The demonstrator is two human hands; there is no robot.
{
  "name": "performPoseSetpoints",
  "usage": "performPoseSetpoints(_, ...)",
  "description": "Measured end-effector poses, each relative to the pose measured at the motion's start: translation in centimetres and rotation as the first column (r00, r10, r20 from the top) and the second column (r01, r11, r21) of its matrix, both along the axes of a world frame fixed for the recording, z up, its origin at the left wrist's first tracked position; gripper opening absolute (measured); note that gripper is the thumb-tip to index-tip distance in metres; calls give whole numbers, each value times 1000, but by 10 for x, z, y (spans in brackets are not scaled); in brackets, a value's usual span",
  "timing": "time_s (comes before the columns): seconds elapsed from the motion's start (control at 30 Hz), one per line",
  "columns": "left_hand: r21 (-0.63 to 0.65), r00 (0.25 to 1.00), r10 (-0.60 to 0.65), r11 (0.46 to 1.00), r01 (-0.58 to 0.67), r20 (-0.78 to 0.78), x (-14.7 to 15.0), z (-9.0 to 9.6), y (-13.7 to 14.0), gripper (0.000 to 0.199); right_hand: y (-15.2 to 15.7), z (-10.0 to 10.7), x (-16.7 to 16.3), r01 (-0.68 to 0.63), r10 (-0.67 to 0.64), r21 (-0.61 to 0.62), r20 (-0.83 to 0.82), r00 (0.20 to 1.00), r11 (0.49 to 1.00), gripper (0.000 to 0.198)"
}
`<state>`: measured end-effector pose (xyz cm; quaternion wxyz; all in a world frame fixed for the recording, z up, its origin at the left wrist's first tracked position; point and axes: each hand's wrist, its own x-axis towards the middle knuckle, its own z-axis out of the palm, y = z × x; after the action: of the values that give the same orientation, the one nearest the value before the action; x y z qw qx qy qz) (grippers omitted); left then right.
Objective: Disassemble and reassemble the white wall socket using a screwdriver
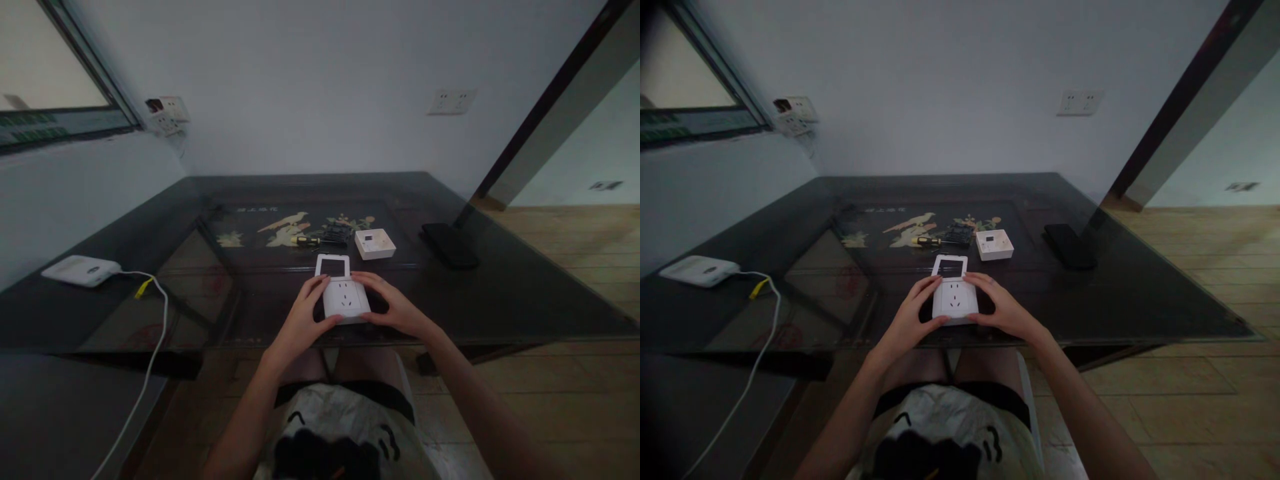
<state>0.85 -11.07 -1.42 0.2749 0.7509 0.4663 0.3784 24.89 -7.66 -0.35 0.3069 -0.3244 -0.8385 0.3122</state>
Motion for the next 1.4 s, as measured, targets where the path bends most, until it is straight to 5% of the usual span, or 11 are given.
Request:
performPoseSetpoints(1.03, 20, 999, -3, 1000, 4, -43, -1, -1, -1, 68, -1, 0, 2, -2, 1, 20, 14, 1000, 1000, 70)
performPoseSetpoints(1.27, 29, 1000, -6, 1000, 6, 8, -1, -1, -1, 79, -2, -1, 3, -2, 2, 3, 22, 1000, 1000, 85)
performPoseSetpoints(1.4, -18, 1000, 4, 1000, -3, 25, 0, 0, 0, 63, -2, 0, 2, 7, -6, -20, 5, 1000, 1000, 73)
